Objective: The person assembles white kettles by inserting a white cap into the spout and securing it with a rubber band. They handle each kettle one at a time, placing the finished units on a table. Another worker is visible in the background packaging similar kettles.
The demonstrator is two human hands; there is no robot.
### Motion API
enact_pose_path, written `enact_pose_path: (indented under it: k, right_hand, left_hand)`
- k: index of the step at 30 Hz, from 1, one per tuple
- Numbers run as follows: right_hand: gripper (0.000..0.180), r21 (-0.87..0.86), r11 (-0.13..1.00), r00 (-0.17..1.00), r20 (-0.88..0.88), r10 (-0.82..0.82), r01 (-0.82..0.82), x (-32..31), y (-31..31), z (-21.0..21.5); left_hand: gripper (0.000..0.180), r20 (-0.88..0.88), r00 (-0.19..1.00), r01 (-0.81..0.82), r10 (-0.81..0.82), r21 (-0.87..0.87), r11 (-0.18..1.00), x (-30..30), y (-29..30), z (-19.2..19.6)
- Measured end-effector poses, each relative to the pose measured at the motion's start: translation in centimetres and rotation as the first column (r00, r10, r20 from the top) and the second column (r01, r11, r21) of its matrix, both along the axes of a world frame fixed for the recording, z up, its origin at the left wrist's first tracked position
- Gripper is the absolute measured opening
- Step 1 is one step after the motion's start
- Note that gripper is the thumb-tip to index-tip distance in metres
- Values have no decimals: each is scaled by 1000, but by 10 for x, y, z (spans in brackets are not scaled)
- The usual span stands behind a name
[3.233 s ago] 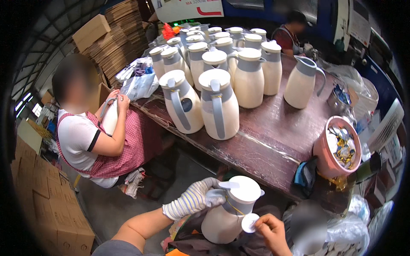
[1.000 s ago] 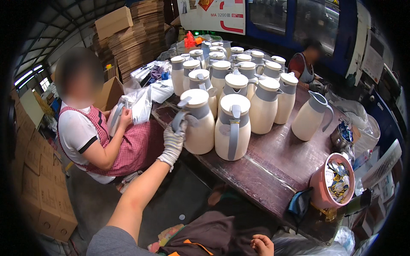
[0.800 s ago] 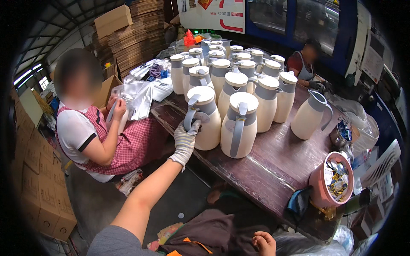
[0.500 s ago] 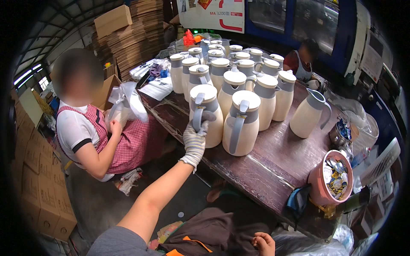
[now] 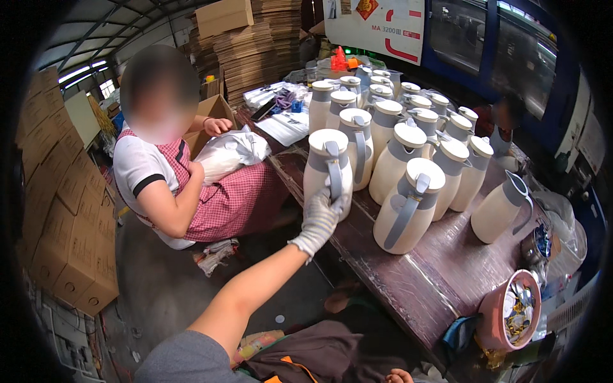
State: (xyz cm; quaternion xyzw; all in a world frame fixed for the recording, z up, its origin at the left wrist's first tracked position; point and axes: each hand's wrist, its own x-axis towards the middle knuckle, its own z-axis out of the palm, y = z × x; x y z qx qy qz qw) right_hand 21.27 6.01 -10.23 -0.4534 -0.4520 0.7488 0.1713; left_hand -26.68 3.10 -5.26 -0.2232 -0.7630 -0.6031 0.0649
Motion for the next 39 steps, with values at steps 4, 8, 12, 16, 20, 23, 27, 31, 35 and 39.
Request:
enact_pose_path:
  k: [4,8,12,16,20,23,27,31,35,39]
  right_hand:
    - [21,-19,1000,1000,14,-2,3,-1,0,-3]
    - [22,-3,1000,1000,-7,13,-14,-4,-1,-6]
    - [22,-21,1000,1000,4,-1,2,-17,-4,14]
    - [21,-32,999,1000,-6,-17,17,-6,-2,0]
    - [21,-23,999,999,21,-29,29,-2,-4,3]
    - [21,-26,998,998,6,-62,62,-4,-5,10]
    - [21,47,998,999,10,-46,45,8,-1,5]
    - [20,33,998,999,3,-54,54,16,-9,-10]
    - [19,39,999,999,-18,-35,36,16,-6,-13]
    - [13,-74,991,990,-83,-118,112,9,-4,0]
  left_hand:
    - [33,-211,969,-179,128,-241,954,-44,-9,19]
    - [38,-103,990,-119,94,-271,955,-90,-2,20]
    - [56,-130,975,-203,182,-174,964,-105,-2,-6]
    - [41,-46,960,276,-275,29,961,-28,22,-17]
    - [31,110,732,617,-673,312,722,83,57,26]
    - [32,346,572,687,-744,293,665,94,77,32]
    - [17,281,447,613,-849,595,519,81,75,-5]
    - [19,252,758,489,-602,392,780,39,41,15]
    - [19,227,825,452,-517,285,845,5,24,26]
    - [18,154,878,367,-453,391,844,-9,6,11]
